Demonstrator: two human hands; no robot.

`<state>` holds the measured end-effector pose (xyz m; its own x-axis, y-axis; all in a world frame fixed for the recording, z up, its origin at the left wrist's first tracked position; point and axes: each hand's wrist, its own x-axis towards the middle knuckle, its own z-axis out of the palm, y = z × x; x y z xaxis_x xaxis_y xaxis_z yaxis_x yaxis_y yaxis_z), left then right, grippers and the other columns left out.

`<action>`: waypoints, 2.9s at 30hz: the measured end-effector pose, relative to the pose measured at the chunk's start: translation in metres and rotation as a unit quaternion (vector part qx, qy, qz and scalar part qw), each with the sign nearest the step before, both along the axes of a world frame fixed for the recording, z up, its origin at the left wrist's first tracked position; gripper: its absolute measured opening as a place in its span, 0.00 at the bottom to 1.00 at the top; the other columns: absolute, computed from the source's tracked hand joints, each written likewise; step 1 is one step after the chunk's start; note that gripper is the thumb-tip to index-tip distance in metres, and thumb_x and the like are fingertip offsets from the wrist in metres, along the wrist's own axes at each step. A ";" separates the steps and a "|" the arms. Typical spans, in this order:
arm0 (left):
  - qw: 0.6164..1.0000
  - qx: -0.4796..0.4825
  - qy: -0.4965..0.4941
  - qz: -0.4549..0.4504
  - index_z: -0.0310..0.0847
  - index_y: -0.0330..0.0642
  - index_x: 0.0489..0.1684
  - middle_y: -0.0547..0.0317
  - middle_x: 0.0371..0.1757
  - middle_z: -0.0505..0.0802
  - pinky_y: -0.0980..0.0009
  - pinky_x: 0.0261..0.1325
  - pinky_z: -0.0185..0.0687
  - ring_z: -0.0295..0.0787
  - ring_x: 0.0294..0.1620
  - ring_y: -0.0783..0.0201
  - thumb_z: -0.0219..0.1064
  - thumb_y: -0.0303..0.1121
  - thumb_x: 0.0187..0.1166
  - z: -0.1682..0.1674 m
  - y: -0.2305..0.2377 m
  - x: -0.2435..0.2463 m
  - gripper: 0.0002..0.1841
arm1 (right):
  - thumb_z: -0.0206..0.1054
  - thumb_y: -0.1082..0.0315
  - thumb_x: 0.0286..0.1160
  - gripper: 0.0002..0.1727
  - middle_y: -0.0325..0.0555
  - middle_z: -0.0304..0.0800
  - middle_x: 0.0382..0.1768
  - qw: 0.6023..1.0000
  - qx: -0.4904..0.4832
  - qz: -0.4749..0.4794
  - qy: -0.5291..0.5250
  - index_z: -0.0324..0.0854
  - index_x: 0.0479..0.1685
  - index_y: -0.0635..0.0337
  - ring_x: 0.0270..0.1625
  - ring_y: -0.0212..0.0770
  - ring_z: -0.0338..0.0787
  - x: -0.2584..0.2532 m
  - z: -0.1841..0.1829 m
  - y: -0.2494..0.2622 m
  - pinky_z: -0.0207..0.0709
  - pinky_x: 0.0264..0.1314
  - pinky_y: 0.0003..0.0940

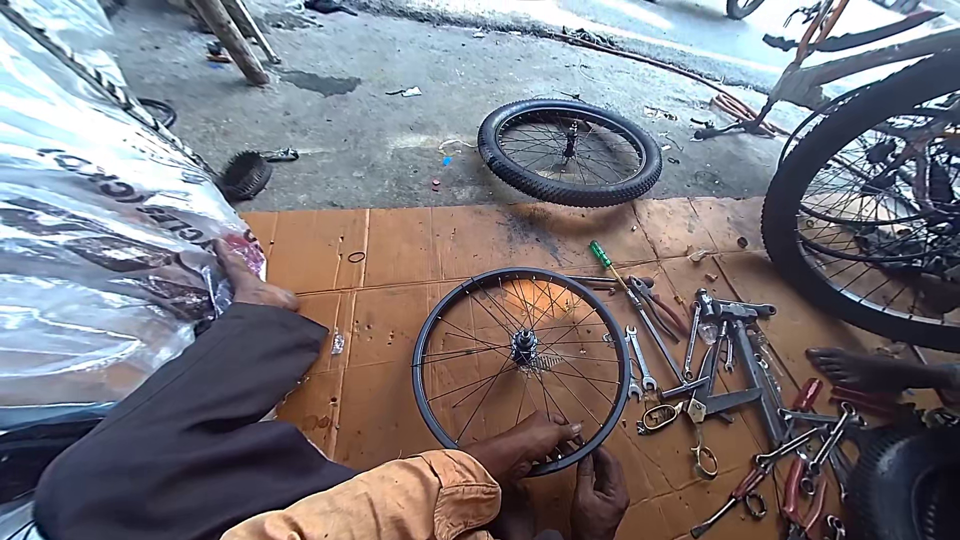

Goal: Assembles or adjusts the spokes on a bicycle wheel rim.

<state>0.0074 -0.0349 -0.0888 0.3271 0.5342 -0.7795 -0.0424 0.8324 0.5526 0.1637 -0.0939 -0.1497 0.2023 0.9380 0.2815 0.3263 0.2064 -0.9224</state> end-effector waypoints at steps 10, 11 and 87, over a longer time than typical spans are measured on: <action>1.000 0.000 -0.003 -0.004 0.86 0.44 0.48 0.64 0.33 0.94 0.75 0.31 0.80 0.88 0.29 0.72 0.61 0.46 0.90 -0.001 0.000 -0.001 0.15 | 0.67 0.75 0.64 0.12 0.45 0.91 0.41 1.000 0.001 0.005 0.013 0.85 0.46 0.70 0.43 0.31 0.92 -0.001 -0.001 -0.001 0.89 0.53 0.25; 1.000 -0.002 -0.003 -0.005 0.86 0.44 0.48 0.64 0.33 0.94 0.75 0.31 0.79 0.88 0.29 0.72 0.61 0.46 0.90 -0.001 0.000 -0.001 0.15 | 0.67 0.75 0.63 0.11 0.44 0.91 0.40 1.000 0.004 -0.001 0.009 0.86 0.44 0.69 0.43 0.31 0.92 -0.001 -0.002 -0.001 0.88 0.52 0.24; 0.961 0.185 0.182 -0.097 0.87 0.47 0.39 0.65 0.36 0.90 0.67 0.40 0.77 0.83 0.34 0.69 0.66 0.55 0.83 0.005 -0.030 -0.066 0.20 | 0.67 0.75 0.63 0.09 0.43 0.91 0.38 1.000 -0.005 -0.007 -0.002 0.88 0.39 0.66 0.40 0.30 0.91 0.000 -0.008 0.002 0.88 0.48 0.23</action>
<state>-0.0590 -0.0647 -0.0837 0.1907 0.7524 -0.6305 0.3463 0.5494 0.7604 0.1637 -0.0917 -0.1580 0.2136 0.9378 0.2737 0.3327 0.1936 -0.9229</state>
